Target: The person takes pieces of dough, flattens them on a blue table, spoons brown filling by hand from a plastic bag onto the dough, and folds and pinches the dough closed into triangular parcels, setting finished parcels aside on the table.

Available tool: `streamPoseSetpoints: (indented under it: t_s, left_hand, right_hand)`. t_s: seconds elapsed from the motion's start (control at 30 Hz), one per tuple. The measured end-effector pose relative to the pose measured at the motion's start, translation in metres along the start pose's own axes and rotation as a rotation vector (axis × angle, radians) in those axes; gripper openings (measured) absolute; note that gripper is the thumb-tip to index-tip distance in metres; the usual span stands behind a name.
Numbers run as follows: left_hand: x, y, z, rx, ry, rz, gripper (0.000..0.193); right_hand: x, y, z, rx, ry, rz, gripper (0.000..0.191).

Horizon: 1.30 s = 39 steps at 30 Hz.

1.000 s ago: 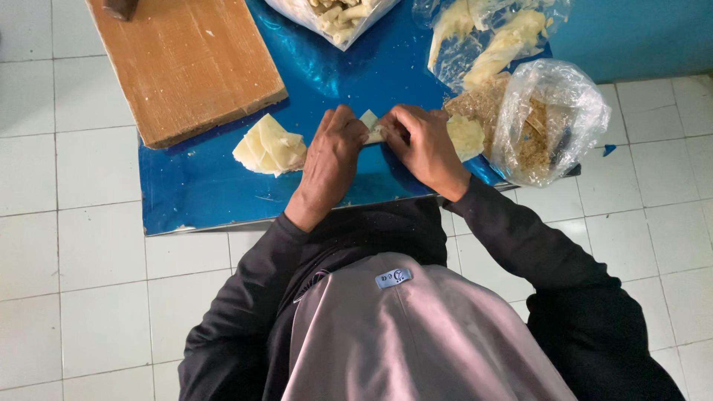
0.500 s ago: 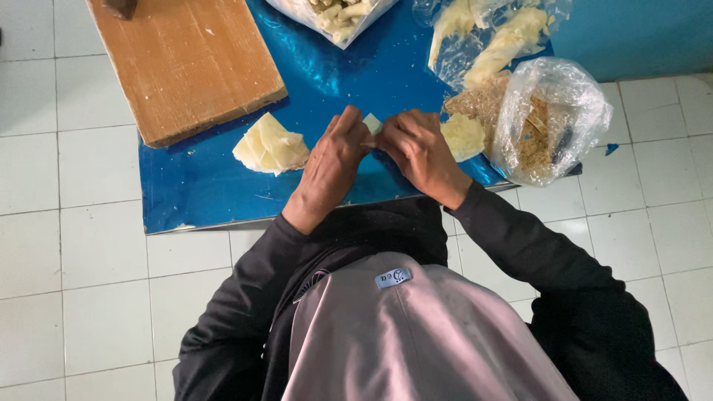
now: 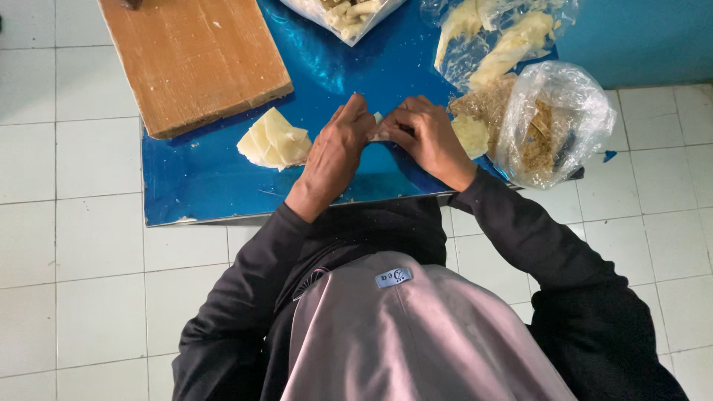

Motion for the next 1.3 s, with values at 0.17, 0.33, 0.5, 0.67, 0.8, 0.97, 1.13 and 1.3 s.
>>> streamPoseSetpoints:
  t_s: [0.17,0.33,0.5,0.67,0.8,0.97,1.13,1.3]
  left_hand:
    - [0.002,0.003,-0.002,-0.002,-0.013,0.023,0.005]
    - [0.001,-0.002,0.001,-0.045,0.048,-0.019,0.012]
    - [-0.001,-0.003,0.005,0.01,0.126,0.03,0.019]
    - [0.002,0.0,0.003,-0.002,0.183,0.023,0.015]
    - [0.0,-0.002,0.006,0.004,0.189,0.068,0.02]
    - [0.003,0.003,0.007,0.017,0.302,0.058,0.021]
    - [0.007,0.007,0.005,0.026,0.358,0.057,0.019]
    - [-0.001,0.009,0.012,-0.019,0.323,0.075,0.025]
  right_hand:
    - [0.002,-0.01,-0.009,-0.182,-0.12,0.099,0.012]
    - [0.006,-0.013,-0.016,-0.246,-0.288,0.123,0.01]
    - [0.006,-0.013,-0.017,-0.212,-0.317,0.136,0.01]
    - [0.005,-0.015,-0.016,-0.224,-0.334,0.132,0.014]
    - [0.007,-0.014,-0.016,-0.25,-0.422,0.123,0.009]
    - [0.006,-0.014,-0.019,-0.221,-0.491,0.156,0.014]
    - [0.003,-0.02,-0.025,-0.257,-0.49,0.154,0.025]
    - [0.004,-0.017,-0.022,-0.251,-0.598,0.173,0.036]
Point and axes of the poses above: each hand's wrist, its own y-axis towards the middle knuckle, its own x-axis out of the palm, z = x × y, the point moved 3 cm from there along y, towards the middle knuckle, and after that the axes turned 11 degrees about y, right-handed, at the moved point
